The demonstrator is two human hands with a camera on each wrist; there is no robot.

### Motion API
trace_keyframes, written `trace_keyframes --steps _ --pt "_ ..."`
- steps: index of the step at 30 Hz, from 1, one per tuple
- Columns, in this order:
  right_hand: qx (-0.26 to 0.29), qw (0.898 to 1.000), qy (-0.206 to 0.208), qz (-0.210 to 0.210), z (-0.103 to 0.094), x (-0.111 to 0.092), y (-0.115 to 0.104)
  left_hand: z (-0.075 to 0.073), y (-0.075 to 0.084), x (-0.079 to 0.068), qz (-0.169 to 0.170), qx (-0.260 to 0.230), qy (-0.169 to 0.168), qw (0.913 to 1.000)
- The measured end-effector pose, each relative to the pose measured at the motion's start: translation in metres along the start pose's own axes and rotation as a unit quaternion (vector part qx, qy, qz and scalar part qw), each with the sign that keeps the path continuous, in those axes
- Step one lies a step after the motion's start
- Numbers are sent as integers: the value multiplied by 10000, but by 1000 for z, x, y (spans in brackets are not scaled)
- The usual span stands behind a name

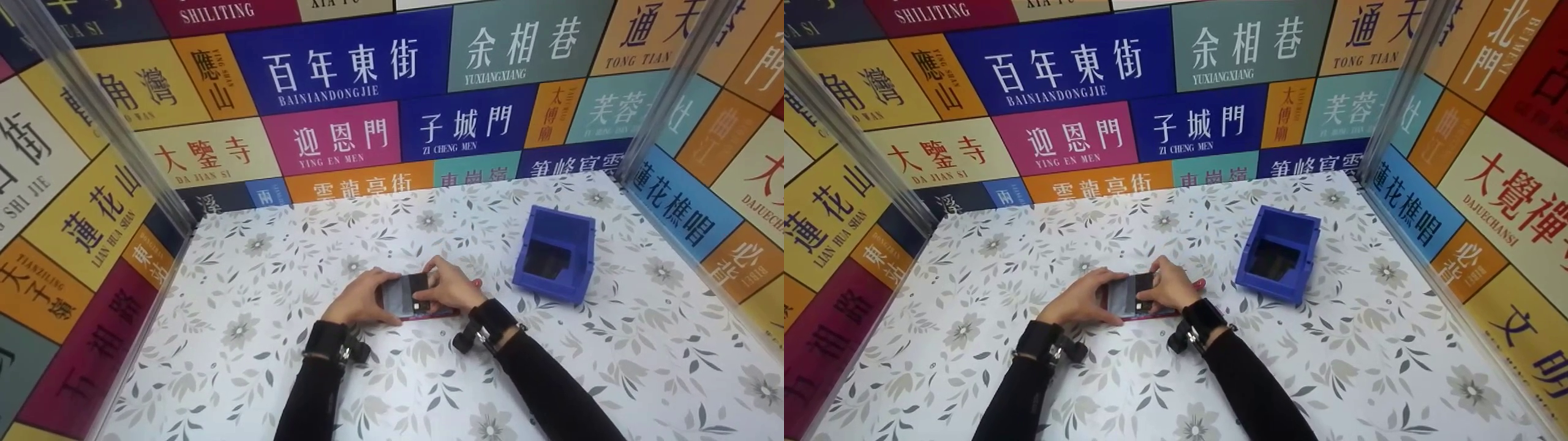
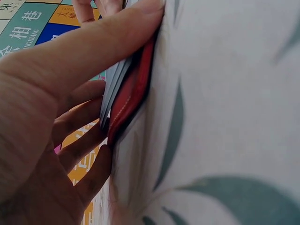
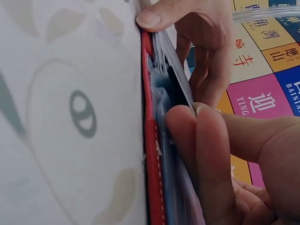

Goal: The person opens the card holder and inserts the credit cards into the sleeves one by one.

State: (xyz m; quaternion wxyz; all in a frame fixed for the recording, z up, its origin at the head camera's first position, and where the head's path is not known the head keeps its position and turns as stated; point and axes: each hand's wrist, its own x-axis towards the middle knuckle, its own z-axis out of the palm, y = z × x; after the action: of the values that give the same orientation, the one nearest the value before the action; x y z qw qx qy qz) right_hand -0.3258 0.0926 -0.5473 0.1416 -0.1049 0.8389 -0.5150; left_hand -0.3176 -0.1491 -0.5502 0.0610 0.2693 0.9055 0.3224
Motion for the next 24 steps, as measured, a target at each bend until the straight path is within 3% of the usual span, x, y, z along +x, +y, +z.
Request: trace_keyframes --steps 5,9,18,24 --pt "140 9995 253 -138 9 -2 -3 0 -1 1 27 20 54 10000" --pt "-126 9988 311 -357 15 -2 -5 0 0 2 -11 61 87 9999" --pt "-306 9992 27 -252 20 -4 -14 0 -1 3 -74 112 112 9998" --pt "-729 9955 -214 -565 18 -5 -19 0 -1 1 -162 -32 144 9998"
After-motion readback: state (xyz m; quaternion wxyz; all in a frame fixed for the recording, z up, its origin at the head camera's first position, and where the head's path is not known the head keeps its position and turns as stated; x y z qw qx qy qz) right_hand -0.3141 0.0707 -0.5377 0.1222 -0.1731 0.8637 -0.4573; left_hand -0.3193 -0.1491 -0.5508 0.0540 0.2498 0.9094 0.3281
